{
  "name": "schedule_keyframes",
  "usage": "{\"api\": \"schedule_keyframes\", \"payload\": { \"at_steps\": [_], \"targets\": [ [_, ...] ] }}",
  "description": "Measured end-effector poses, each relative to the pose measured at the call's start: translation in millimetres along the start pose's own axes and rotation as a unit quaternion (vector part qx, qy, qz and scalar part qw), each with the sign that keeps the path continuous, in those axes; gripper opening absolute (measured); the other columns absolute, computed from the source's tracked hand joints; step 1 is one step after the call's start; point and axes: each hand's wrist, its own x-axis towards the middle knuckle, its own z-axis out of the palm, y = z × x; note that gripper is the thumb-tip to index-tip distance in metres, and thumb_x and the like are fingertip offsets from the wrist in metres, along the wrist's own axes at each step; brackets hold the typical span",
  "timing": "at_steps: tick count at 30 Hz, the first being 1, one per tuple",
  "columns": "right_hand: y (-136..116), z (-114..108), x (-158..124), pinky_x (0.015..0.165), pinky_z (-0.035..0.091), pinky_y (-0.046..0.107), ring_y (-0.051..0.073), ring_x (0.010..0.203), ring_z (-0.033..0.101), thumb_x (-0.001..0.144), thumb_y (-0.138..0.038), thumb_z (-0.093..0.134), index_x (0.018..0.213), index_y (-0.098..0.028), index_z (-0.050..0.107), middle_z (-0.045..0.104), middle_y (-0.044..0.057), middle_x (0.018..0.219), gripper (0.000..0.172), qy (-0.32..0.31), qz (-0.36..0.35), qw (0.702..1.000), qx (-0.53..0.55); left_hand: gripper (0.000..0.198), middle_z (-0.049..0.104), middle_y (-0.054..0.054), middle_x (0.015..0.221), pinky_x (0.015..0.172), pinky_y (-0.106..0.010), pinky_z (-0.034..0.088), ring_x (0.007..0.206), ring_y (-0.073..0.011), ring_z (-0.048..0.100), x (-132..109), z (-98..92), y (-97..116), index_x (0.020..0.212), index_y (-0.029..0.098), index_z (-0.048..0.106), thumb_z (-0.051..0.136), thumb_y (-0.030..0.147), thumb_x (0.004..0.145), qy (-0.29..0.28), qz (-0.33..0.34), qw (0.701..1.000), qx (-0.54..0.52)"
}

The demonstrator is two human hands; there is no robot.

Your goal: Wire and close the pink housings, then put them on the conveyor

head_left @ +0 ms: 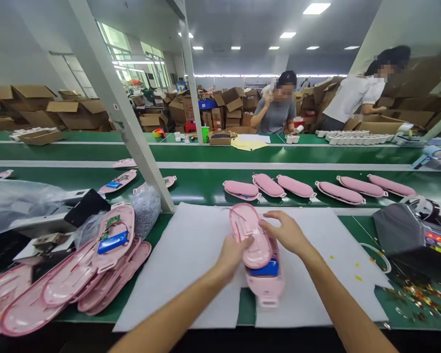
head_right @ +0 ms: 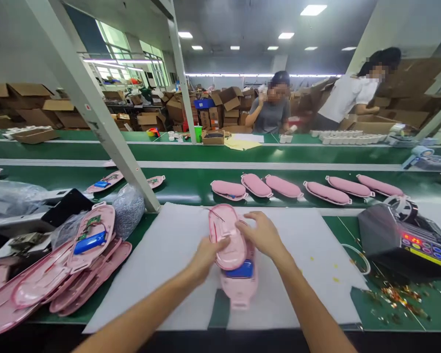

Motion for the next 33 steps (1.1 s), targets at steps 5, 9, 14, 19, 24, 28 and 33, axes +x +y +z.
{"api": "schedule_keyframes", "payload": {
  "at_steps": [5, 9, 14, 19, 24, 28, 33],
  "targets": [
    [0.4, 27.2, -5.9, 0.102, 0.041, 0.037, 0.022, 0.114, 0.058, 0.084, -0.025, 0.056, 0.094, -0.022, 0.073, 0.065, 0.006, 0.120, 0.020, -0.062, 0.012, 0.998, -0.002, 0.070, 0.052, -0.018, 0.129, 0.097, -0.040, 0.050, 0.119, -0.0325, 0.054, -60.1, 24.3, -46.0, 0.135, 0.010, 0.047, 0.065, 0.036, 0.072, -0.003, -0.024, 0.994, -0.110],
    [6.3, 22.9, -28.5, 0.093, 0.044, 0.037, 0.024, 0.103, 0.061, 0.082, -0.036, 0.056, 0.094, -0.021, 0.071, 0.069, 0.006, 0.107, 0.024, -0.105, 0.035, 0.994, -0.021, 0.090, 0.032, -0.014, 0.144, 0.108, -0.039, 0.042, 0.127, -0.0301, 0.048, -89.6, 3.8, -47.5, 0.151, 0.022, 0.026, 0.066, 0.021, 0.070, -0.049, 0.001, 0.998, 0.028],
    [14.3, 2.0, -65.4, 0.076, 0.043, 0.033, 0.021, 0.085, 0.062, 0.087, -0.036, 0.047, 0.084, -0.023, 0.065, 0.069, 0.002, 0.090, 0.022, -0.125, 0.080, 0.986, -0.079, 0.061, 0.056, -0.017, 0.122, 0.100, -0.055, 0.040, 0.111, -0.0361, 0.053, -104.2, -26.1, -33.2, 0.145, 0.017, 0.039, 0.054, 0.023, 0.087, -0.068, 0.019, 0.871, 0.486],
    [34.9, -9.9, -75.1, 0.071, 0.043, 0.033, 0.021, 0.079, 0.062, 0.087, -0.045, 0.047, 0.100, -0.024, 0.063, 0.068, 0.002, 0.086, 0.030, -0.140, 0.121, 0.981, -0.062, 0.022, 0.058, -0.013, 0.108, 0.089, -0.049, 0.045, 0.102, -0.0319, 0.054, -69.4, -39.5, -6.4, 0.099, 0.019, 0.067, 0.045, 0.023, 0.094, -0.100, 0.178, 0.748, 0.632],
    [53.7, -42.4, -69.1, 0.069, 0.045, 0.031, 0.020, 0.074, 0.060, 0.084, -0.047, 0.049, 0.093, -0.019, 0.063, 0.067, 0.004, 0.084, 0.033, -0.118, 0.107, 0.985, 0.062, 0.008, 0.063, -0.011, 0.103, 0.087, -0.040, 0.044, 0.097, -0.0273, 0.058, -15.2, -27.2, 4.1, 0.094, 0.016, 0.064, 0.060, 0.019, 0.087, -0.217, 0.247, 0.725, 0.606],
    [56.7, -80.3, -76.0, 0.063, 0.042, 0.030, 0.019, 0.068, 0.057, 0.087, -0.049, 0.050, 0.098, -0.021, 0.064, 0.065, 0.002, 0.078, 0.034, -0.035, 0.108, 0.993, 0.018, 0.006, 0.066, -0.013, 0.082, 0.075, -0.037, 0.045, 0.081, -0.0287, 0.062, 4.0, -13.4, -2.9, 0.088, 0.013, 0.066, 0.063, 0.016, 0.084, -0.210, 0.206, 0.754, 0.587],
    [37.0, -89.7, -86.1, 0.077, 0.045, 0.033, 0.021, 0.085, 0.060, 0.090, -0.042, 0.047, 0.095, -0.022, 0.066, 0.068, 0.005, 0.095, 0.028, -0.042, 0.046, 0.997, -0.046, 0.014, 0.071, -0.006, 0.083, 0.065, -0.029, 0.045, 0.075, -0.0216, 0.065, 6.4, -24.0, -8.3, 0.092, 0.017, 0.070, 0.058, 0.016, 0.084, -0.184, 0.149, 0.854, 0.463]
  ]
}}
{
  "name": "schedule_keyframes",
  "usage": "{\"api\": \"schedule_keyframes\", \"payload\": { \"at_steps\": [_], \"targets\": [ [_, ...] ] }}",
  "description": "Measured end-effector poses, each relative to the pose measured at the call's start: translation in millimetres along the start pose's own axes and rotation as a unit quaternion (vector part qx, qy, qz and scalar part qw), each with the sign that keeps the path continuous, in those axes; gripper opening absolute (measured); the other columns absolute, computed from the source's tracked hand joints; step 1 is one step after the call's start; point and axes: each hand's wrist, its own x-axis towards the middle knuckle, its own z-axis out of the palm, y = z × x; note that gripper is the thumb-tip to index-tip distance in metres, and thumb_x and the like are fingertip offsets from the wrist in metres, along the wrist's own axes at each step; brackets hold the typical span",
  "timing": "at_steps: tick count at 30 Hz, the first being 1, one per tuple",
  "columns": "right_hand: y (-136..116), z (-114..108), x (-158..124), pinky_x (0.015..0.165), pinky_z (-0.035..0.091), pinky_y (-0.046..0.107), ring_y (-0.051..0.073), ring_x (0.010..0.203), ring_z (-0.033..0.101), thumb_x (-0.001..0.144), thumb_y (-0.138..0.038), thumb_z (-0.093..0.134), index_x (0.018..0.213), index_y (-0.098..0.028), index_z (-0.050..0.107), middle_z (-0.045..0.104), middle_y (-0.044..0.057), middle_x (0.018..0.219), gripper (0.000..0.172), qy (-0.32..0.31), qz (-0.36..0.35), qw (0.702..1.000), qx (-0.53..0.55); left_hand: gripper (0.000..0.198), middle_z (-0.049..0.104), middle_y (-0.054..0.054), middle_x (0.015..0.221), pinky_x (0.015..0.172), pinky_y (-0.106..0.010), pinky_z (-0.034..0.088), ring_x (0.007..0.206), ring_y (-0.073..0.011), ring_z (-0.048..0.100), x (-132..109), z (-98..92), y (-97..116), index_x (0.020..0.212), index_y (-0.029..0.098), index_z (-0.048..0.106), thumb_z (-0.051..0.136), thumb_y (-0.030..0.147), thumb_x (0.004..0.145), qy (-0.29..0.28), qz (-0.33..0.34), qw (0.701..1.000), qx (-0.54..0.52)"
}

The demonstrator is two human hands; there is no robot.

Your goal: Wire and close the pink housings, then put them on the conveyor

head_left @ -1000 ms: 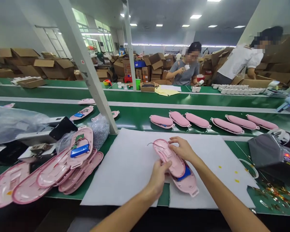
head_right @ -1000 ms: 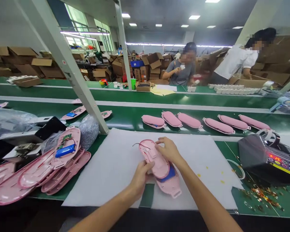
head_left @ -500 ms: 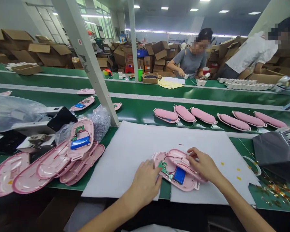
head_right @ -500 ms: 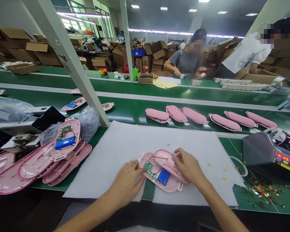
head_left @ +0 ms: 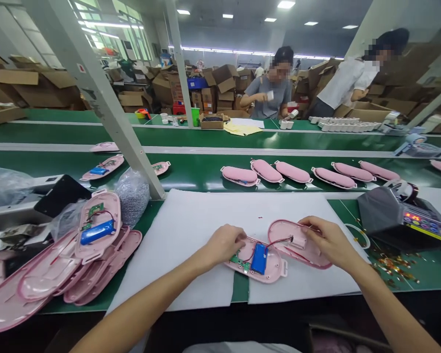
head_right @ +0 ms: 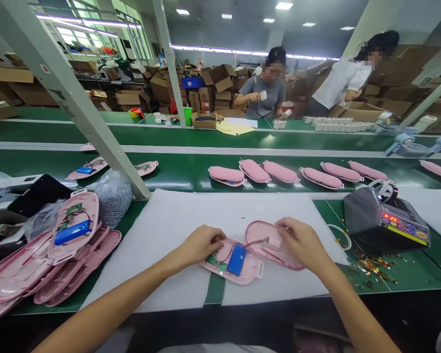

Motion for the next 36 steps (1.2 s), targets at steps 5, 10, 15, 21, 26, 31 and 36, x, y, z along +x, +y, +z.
{"api": "schedule_keyframes", "payload": {
  "at_steps": [5, 10, 15, 21, 26, 31, 36],
  "targets": [
    [-18.1, 12.0, 9.4, 0.078, 0.045, 0.033, 0.020, 0.088, 0.061, 0.091, -0.034, 0.043, 0.098, -0.025, 0.064, 0.068, 0.002, 0.099, 0.024, -0.011, -0.034, 0.997, -0.069, 0.020, 0.072, -0.004, 0.084, 0.066, -0.026, 0.052, 0.077, -0.0196, 0.068, -19.8, 0.5, -12.6, 0.097, 0.018, 0.070, 0.058, 0.029, 0.087, 0.047, -0.040, 0.982, -0.180],
    [-48.0, 31.1, 24.8, 0.071, 0.044, 0.031, 0.018, 0.082, 0.061, 0.093, -0.029, 0.040, 0.096, -0.024, 0.064, 0.068, 0.002, 0.096, 0.025, -0.003, -0.102, 0.986, -0.134, 0.022, 0.070, -0.006, 0.088, 0.076, -0.029, 0.056, 0.082, -0.0198, 0.067, -40.8, 8.8, -4.7, 0.094, 0.017, 0.068, 0.056, 0.034, 0.091, 0.143, -0.040, 0.951, -0.270],
    [-86.9, 48.7, 36.3, 0.066, 0.041, 0.029, 0.016, 0.075, 0.060, 0.095, -0.026, 0.037, 0.097, -0.023, 0.064, 0.066, 0.003, 0.093, 0.028, -0.017, -0.189, 0.973, -0.134, 0.022, 0.057, -0.010, 0.115, 0.094, -0.040, 0.051, 0.107, -0.0250, 0.057, -36.3, 15.6, 5.1, 0.091, 0.021, 0.073, 0.058, 0.037, 0.093, 0.307, 0.053, 0.932, -0.188],
    [-96.9, 47.3, 52.3, 0.073, 0.042, 0.029, 0.017, 0.083, 0.060, 0.092, -0.028, 0.045, 0.096, -0.024, 0.064, 0.068, 0.001, 0.096, 0.020, -0.017, -0.177, 0.982, -0.070, 0.032, 0.065, -0.006, 0.099, 0.072, -0.031, 0.057, 0.087, -0.0212, 0.065, -17.8, 18.5, -1.8, 0.102, 0.020, 0.057, 0.074, 0.038, 0.082, 0.306, 0.018, 0.894, -0.326],
    [-92.6, 70.8, 65.3, 0.066, 0.036, 0.028, 0.018, 0.076, 0.059, 0.083, -0.038, 0.061, 0.087, -0.022, 0.063, 0.067, 0.001, 0.084, 0.016, -0.052, -0.164, 0.976, -0.136, 0.045, 0.069, -0.003, 0.091, 0.058, -0.024, 0.053, 0.070, -0.0182, 0.067, -12.4, 19.0, -7.6, 0.106, 0.021, 0.044, 0.075, 0.034, 0.076, 0.230, -0.027, 0.871, -0.433],
    [-107.6, 91.6, 71.0, 0.064, 0.036, 0.028, 0.017, 0.070, 0.056, 0.077, -0.025, 0.066, 0.075, -0.019, 0.063, 0.065, 0.001, 0.074, 0.007, -0.041, -0.157, 0.983, -0.081, 0.048, 0.069, -0.007, 0.088, 0.061, -0.026, 0.053, 0.073, -0.0208, 0.067, -8.9, 7.7, -11.4, 0.109, 0.015, 0.055, 0.072, 0.043, 0.074, 0.166, -0.030, 0.886, -0.432],
    [-65.3, 51.7, 57.9, 0.083, 0.048, 0.027, 0.016, 0.088, 0.063, 0.078, -0.038, 0.069, 0.095, -0.022, 0.067, 0.069, 0.001, 0.095, 0.023, 0.138, -0.097, 0.983, 0.066, 0.046, 0.070, -0.004, 0.090, 0.065, -0.025, 0.053, 0.078, -0.0209, 0.066, 1.3, -4.2, -25.5, 0.102, 0.019, 0.059, 0.073, 0.053, 0.075, 0.158, -0.082, 0.915, -0.361]
  ]
}}
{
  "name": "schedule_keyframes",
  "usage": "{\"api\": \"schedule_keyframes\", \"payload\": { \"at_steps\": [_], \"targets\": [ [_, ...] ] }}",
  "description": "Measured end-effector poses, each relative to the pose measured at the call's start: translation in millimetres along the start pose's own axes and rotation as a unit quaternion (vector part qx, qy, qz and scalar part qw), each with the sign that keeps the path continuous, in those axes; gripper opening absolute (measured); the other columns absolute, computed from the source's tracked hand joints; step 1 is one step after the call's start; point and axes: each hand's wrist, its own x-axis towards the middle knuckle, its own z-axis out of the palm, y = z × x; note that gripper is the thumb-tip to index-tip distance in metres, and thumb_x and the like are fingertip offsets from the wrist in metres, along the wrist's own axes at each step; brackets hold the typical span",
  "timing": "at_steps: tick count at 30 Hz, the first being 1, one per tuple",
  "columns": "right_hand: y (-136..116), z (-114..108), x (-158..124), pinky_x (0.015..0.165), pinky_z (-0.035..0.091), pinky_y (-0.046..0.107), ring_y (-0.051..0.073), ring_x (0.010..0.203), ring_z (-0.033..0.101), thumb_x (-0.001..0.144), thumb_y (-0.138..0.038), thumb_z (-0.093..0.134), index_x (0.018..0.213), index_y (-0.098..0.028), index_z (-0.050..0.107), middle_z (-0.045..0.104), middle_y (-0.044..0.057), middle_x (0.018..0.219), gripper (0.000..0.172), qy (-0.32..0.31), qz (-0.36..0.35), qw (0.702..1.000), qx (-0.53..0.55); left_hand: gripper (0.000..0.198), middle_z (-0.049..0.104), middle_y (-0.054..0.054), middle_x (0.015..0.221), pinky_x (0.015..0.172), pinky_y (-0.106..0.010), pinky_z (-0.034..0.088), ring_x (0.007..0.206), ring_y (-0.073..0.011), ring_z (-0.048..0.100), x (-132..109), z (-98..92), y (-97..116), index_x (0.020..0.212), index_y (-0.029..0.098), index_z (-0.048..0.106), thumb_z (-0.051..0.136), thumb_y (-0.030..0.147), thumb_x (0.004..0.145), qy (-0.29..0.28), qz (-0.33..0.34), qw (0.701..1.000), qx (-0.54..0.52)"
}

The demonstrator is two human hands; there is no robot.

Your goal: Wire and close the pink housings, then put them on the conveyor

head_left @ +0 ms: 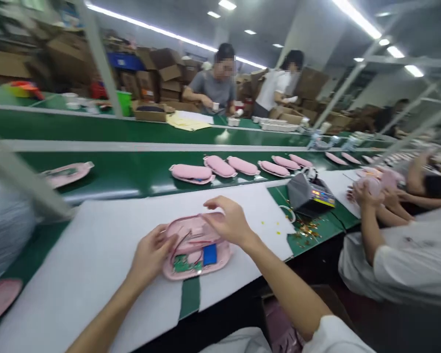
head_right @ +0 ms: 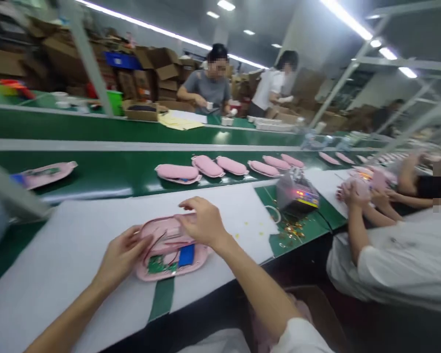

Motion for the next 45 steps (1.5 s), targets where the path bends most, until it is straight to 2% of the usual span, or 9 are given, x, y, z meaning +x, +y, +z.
{"api": "schedule_keyframes", "payload": {
  "at_steps": [3, 5, 9, 16, 22, 26, 31, 39, 45],
  "targets": [
    [65.5, -74.4, -34.4, 0.067, 0.053, 0.027, 0.014, 0.066, 0.060, 0.076, -0.056, 0.065, 0.080, -0.019, 0.061, 0.062, 0.001, 0.073, 0.037, 0.361, 0.195, 0.898, 0.162, 0.053, 0.071, 0.000, 0.085, 0.061, -0.029, 0.055, 0.071, -0.0228, 0.066, 9.1, -4.8, -2.7, 0.101, 0.024, 0.057, 0.073, 0.063, 0.069, 0.022, -0.053, 0.998, 0.023],
    [112.2, -124.8, -61.2, 0.054, 0.052, 0.026, 0.013, 0.053, 0.055, 0.079, -0.063, 0.055, 0.076, -0.019, 0.054, 0.056, -0.001, 0.062, 0.045, 0.465, 0.279, 0.819, 0.190, 0.053, 0.071, 0.003, 0.081, 0.060, -0.033, 0.056, 0.071, -0.0253, 0.066, 10.0, -4.1, 0.2, 0.101, 0.028, 0.056, 0.072, 0.066, 0.068, 0.030, -0.060, 0.996, 0.057],
    [175.7, -181.8, -82.4, 0.055, 0.057, 0.031, 0.015, 0.058, 0.062, 0.080, -0.059, 0.056, 0.079, -0.015, 0.058, 0.063, 0.005, 0.070, 0.045, 0.488, 0.367, 0.749, 0.258, 0.046, 0.070, 0.007, 0.074, 0.063, -0.041, 0.056, 0.070, -0.0289, 0.066, 8.1, 1.5, 11.1, 0.096, 0.033, 0.056, 0.064, 0.071, 0.072, 0.057, -0.061, 0.989, 0.119],
    [189.0, -191.3, -75.6, 0.058, 0.059, 0.027, 0.015, 0.064, 0.065, 0.063, -0.031, 0.074, 0.079, -0.013, 0.063, 0.067, 0.004, 0.073, 0.027, 0.490, 0.367, 0.734, 0.295, 0.059, 0.069, 0.000, 0.071, 0.054, -0.037, 0.055, 0.066, -0.0303, 0.065, 18.5, 0.0, 1.5, 0.095, 0.027, 0.059, 0.074, 0.071, 0.058, 0.087, -0.086, 0.989, 0.085],
    [122.6, -143.3, -83.3, 0.053, 0.051, 0.020, 0.010, 0.057, 0.056, 0.063, -0.032, 0.075, 0.077, -0.016, 0.060, 0.060, -0.002, 0.068, 0.026, 0.413, 0.317, 0.814, 0.258, 0.055, 0.069, -0.003, 0.075, 0.051, -0.022, 0.048, 0.062, -0.0187, 0.062, 2.0, 3.8, -7.1, 0.100, 0.015, 0.059, 0.080, 0.052, 0.065, 0.060, -0.025, 0.998, -0.011],
    [30.2, -62.7, -43.0, 0.059, 0.044, 0.023, 0.011, 0.066, 0.053, 0.088, -0.037, 0.061, 0.083, -0.018, 0.060, 0.056, 0.000, 0.076, 0.019, 0.035, 0.079, 0.985, 0.147, 0.044, 0.071, -0.008, 0.096, 0.072, -0.023, 0.054, 0.084, -0.0196, 0.067, -3.5, 5.8, -8.6, 0.109, 0.011, 0.063, 0.076, 0.035, 0.074, -0.004, 0.002, 0.994, -0.110],
    [-42.3, 25.6, 2.9, 0.061, 0.035, 0.024, 0.011, 0.071, 0.045, 0.098, -0.024, 0.044, 0.087, -0.019, 0.057, 0.048, 0.001, 0.087, 0.017, -0.268, -0.165, 0.938, -0.147, 0.043, 0.071, -0.009, 0.096, 0.075, -0.026, 0.056, 0.087, -0.0220, 0.068, -9.7, 11.3, -11.9, 0.113, 0.009, 0.064, 0.072, 0.026, 0.075, -0.018, 0.012, 0.985, -0.174],
    [-34.2, 56.7, 5.8, 0.051, 0.024, 0.025, 0.014, 0.078, 0.048, 0.097, -0.028, 0.048, 0.089, -0.020, 0.060, 0.049, 0.004, 0.091, 0.017, -0.261, -0.227, 0.867, -0.359, 0.042, 0.071, -0.007, 0.097, 0.075, -0.026, 0.055, 0.087, -0.0207, 0.068, -12.7, 13.8, -18.6, 0.116, 0.010, 0.065, 0.058, 0.012, 0.075, -0.015, 0.035, 0.981, -0.191],
    [-26.4, 52.5, 13.8, 0.054, 0.031, 0.027, 0.018, 0.079, 0.056, 0.077, -0.051, 0.073, 0.080, -0.020, 0.063, 0.059, 0.003, 0.086, 0.033, -0.148, -0.112, 0.923, -0.336, 0.035, 0.070, -0.008, 0.099, 0.069, -0.024, 0.054, 0.083, -0.0193, 0.067, -15.7, 13.4, -23.6, 0.110, 0.012, 0.065, 0.057, 0.011, 0.076, 0.000, 0.047, 0.988, -0.148]
  ]
}}
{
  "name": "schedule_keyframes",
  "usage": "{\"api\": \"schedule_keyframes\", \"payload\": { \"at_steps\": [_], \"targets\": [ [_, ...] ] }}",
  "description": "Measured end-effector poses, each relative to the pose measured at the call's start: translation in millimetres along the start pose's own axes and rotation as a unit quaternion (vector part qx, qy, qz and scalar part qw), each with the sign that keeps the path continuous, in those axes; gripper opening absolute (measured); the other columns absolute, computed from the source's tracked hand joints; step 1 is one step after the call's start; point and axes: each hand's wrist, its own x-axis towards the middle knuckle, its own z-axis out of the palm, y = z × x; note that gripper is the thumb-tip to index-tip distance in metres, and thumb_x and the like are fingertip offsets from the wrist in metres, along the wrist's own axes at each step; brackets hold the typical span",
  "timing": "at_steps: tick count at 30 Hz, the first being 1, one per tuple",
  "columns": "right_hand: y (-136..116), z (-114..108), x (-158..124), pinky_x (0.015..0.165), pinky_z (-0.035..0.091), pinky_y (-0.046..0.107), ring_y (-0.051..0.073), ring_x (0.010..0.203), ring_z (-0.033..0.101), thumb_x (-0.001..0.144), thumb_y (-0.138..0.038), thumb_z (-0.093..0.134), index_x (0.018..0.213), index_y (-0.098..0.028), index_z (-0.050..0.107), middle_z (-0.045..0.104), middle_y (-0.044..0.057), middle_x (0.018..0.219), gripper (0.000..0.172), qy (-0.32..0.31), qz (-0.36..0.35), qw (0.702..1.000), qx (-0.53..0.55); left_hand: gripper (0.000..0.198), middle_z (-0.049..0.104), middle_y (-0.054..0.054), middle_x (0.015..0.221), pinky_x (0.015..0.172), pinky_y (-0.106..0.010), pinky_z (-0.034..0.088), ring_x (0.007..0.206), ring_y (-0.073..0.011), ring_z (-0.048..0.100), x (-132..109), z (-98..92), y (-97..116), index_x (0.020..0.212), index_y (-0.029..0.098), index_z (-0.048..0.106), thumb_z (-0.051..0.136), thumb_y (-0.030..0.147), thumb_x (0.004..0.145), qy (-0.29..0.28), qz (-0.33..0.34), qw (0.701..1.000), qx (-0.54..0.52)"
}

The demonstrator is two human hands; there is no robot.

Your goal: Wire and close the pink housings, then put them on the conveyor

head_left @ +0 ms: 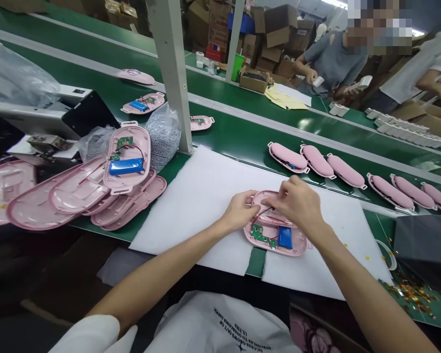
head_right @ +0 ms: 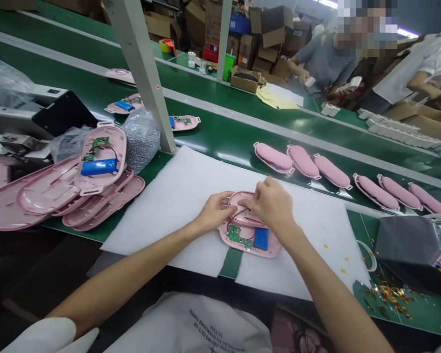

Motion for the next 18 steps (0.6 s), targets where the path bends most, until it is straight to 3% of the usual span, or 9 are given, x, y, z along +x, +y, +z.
{"api": "schedule_keyframes", "payload": {
  "at_steps": [2, 5, 8, 10, 12, 14, 16, 18],
  "targets": [
    [11.6, -5.3, -0.3, 0.060, 0.038, 0.028, 0.019, 0.082, 0.059, 0.073, -0.054, 0.074, 0.091, -0.023, 0.066, 0.065, 0.001, 0.091, 0.036, -0.014, 0.020, 0.997, 0.071, 0.033, 0.069, -0.007, 0.102, 0.070, -0.024, 0.053, 0.085, -0.0189, 0.066, -2.4, -0.3, 0.0, 0.109, 0.013, 0.063, 0.056, 0.011, 0.077, 0.005, 0.011, 1.000, 0.024],
    [22.6, -14.2, -13.9, 0.068, 0.044, 0.027, 0.015, 0.078, 0.063, 0.087, -0.043, 0.063, 0.093, -0.025, 0.068, 0.069, -0.002, 0.087, 0.019, -0.063, -0.014, 0.985, 0.161, 0.028, 0.068, -0.006, 0.103, 0.076, -0.026, 0.052, 0.090, -0.0195, 0.065, -7.1, -0.1, 3.6, 0.111, 0.015, 0.062, 0.059, 0.017, 0.083, -0.011, 0.039, 0.996, 0.075],
    [19.7, -18.8, -45.4, 0.064, 0.043, 0.025, 0.013, 0.072, 0.063, 0.093, -0.034, 0.055, 0.087, -0.023, 0.066, 0.068, -0.003, 0.081, 0.016, 0.016, -0.069, 0.988, 0.137, 0.022, 0.071, -0.004, 0.096, 0.079, -0.026, 0.052, 0.089, -0.0190, 0.066, -13.5, -1.4, 7.9, 0.108, 0.017, 0.067, 0.056, 0.025, 0.090, -0.068, 0.076, 0.985, 0.141],
    [13.9, -15.2, -70.9, 0.063, 0.043, 0.024, 0.011, 0.074, 0.063, 0.094, -0.027, 0.052, 0.091, -0.024, 0.064, 0.068, -0.001, 0.087, 0.013, 0.057, -0.135, 0.983, 0.110, 0.026, 0.071, -0.005, 0.104, 0.086, -0.028, 0.052, 0.095, -0.0188, 0.066, -19.3, -5.0, 10.9, 0.111, 0.017, 0.067, 0.050, 0.020, 0.092, -0.124, 0.121, 0.966, 0.192],
    [8.6, -4.3, -93.1, 0.075, 0.048, 0.025, 0.016, 0.096, 0.064, 0.090, -0.027, 0.056, 0.111, -0.025, 0.062, 0.066, 0.003, 0.113, 0.022, 0.038, -0.169, 0.981, 0.089, 0.034, 0.065, -0.007, 0.123, 0.106, -0.034, 0.043, 0.114, -0.0202, 0.060, -26.2, -10.8, 17.2, 0.117, 0.019, 0.064, 0.047, 0.012, 0.089, -0.205, 0.199, 0.918, 0.277],
    [6.0, 11.5, -107.5, 0.095, 0.047, 0.037, 0.028, 0.123, 0.053, 0.079, -0.034, 0.066, 0.137, -0.025, 0.047, 0.050, 0.010, 0.140, 0.061, -0.019, -0.152, 0.986, 0.070, 0.045, 0.052, -0.011, 0.139, 0.119, -0.042, 0.027, 0.133, -0.0247, 0.045, -33.0, -18.1, 29.3, 0.124, 0.019, 0.059, 0.054, 0.009, 0.081, -0.287, 0.246, 0.845, 0.378],
    [6.9, 25.8, -112.3, 0.104, 0.042, 0.048, 0.035, 0.131, 0.044, 0.071, -0.037, 0.069, 0.148, -0.023, 0.033, 0.042, 0.013, 0.146, 0.086, -0.079, -0.109, 0.988, 0.072, 0.061, 0.038, -0.016, 0.149, 0.119, -0.050, 0.023, 0.141, -0.0313, 0.032, -34.7, -27.7, 46.4, 0.131, 0.019, 0.053, 0.065, 0.011, 0.072, -0.340, 0.225, 0.792, 0.454],
    [10.1, 33.5, -106.6, 0.101, 0.044, 0.048, 0.034, 0.125, 0.048, 0.071, -0.035, 0.066, 0.148, -0.024, 0.033, 0.047, 0.014, 0.140, 0.084, -0.113, -0.084, 0.985, 0.103, 0.068, 0.033, -0.014, 0.152, 0.117, -0.051, 0.028, 0.140, -0.0325, 0.032, -23.5, -41.8, 65.3, 0.135, 0.024, 0.050, 0.070, 0.015, 0.070, -0.330, 0.175, 0.776, 0.508]
  ]
}}
